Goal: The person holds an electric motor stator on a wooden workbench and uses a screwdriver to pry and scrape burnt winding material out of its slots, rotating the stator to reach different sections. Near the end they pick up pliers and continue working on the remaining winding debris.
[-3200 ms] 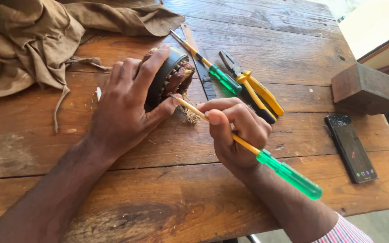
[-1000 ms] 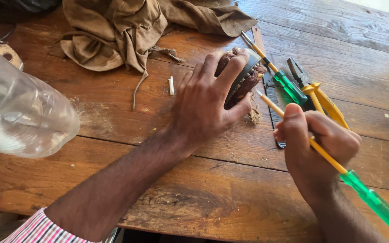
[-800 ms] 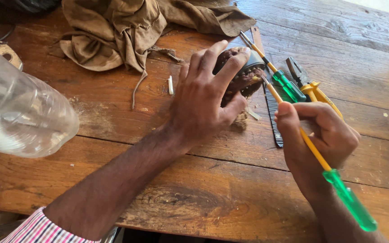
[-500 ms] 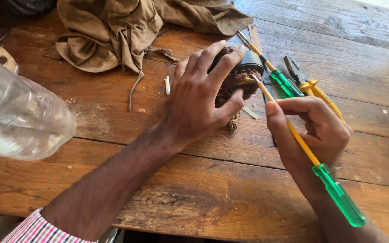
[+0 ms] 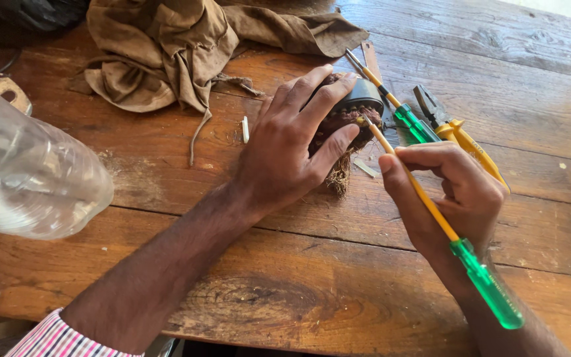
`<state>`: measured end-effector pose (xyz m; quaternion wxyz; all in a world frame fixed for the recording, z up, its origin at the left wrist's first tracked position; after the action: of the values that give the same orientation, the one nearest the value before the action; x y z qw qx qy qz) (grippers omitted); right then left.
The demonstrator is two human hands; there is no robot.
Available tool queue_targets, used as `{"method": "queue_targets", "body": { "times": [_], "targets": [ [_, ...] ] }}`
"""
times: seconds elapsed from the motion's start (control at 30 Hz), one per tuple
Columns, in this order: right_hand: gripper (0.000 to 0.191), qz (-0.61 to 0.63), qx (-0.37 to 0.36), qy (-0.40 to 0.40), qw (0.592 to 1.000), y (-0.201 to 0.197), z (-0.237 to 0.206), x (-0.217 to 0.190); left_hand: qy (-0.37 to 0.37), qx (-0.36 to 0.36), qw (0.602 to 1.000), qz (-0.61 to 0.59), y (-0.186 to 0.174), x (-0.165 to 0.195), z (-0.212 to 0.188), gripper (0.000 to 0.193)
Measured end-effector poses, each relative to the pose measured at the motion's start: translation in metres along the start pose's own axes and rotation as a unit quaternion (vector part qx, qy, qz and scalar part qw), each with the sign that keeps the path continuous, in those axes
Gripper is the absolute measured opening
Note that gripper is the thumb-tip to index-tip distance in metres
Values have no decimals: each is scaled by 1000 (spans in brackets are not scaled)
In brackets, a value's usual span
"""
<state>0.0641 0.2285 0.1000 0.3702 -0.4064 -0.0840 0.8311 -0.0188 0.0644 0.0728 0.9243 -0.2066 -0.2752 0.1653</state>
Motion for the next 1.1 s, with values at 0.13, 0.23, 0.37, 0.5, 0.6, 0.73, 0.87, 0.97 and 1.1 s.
{"method": "queue_targets", "body": {
  "times": [0.13, 0.23, 0.37, 0.5, 0.6, 0.73, 0.87, 0.97, 1.1],
  "targets": [
    [13, -11, -13, -81, 997, 1, 0, -14, -5, -21, 1000, -23, 3, -5, 0, 51],
    [12, -3, -13, -96, 995, 1, -1, -16, -21, -43, 998, -45, 6, -10, 1, 52],
    [10, -3, -7, -96, 995, 0, -3, -15, -16, -53, 994, -91, 3, -9, 1, 52],
    [11, -1, 9, -117, 993, -5, -5, -18, 17, -68, 993, -92, 2, -3, 2, 54],
    [11, 1, 13, -110, 994, -6, -4, -17, 37, -82, 991, -98, 4, 2, 2, 56],
    [11, -2, 14, -107, 994, -8, -2, -17, 45, -95, 989, -100, 7, 4, 1, 59],
    [9, -4, 13, -63, 998, -11, 2, -13, 60, -106, 989, -88, 12, 5, -1, 63],
    [9, 6, -14, -95, 995, -5, 3, -21, 92, -111, 988, -58, 16, 8, -2, 68],
    [11, 158, -21, 5, 987, 0, 3, -2, 105, -106, 988, -48, 17, 11, -3, 64]
  ]
}}
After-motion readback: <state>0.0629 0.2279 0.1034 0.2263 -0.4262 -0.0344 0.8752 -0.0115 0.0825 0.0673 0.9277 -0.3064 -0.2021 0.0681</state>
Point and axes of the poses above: each hand's wrist, its own z-axis towards the middle knuckle, its own y-axis out of the palm, x = y × z, the point moved 10 cm from there along z, towards the middle knuckle, and after that the axes turned 7 degrees about x, right-handed, at the moved point
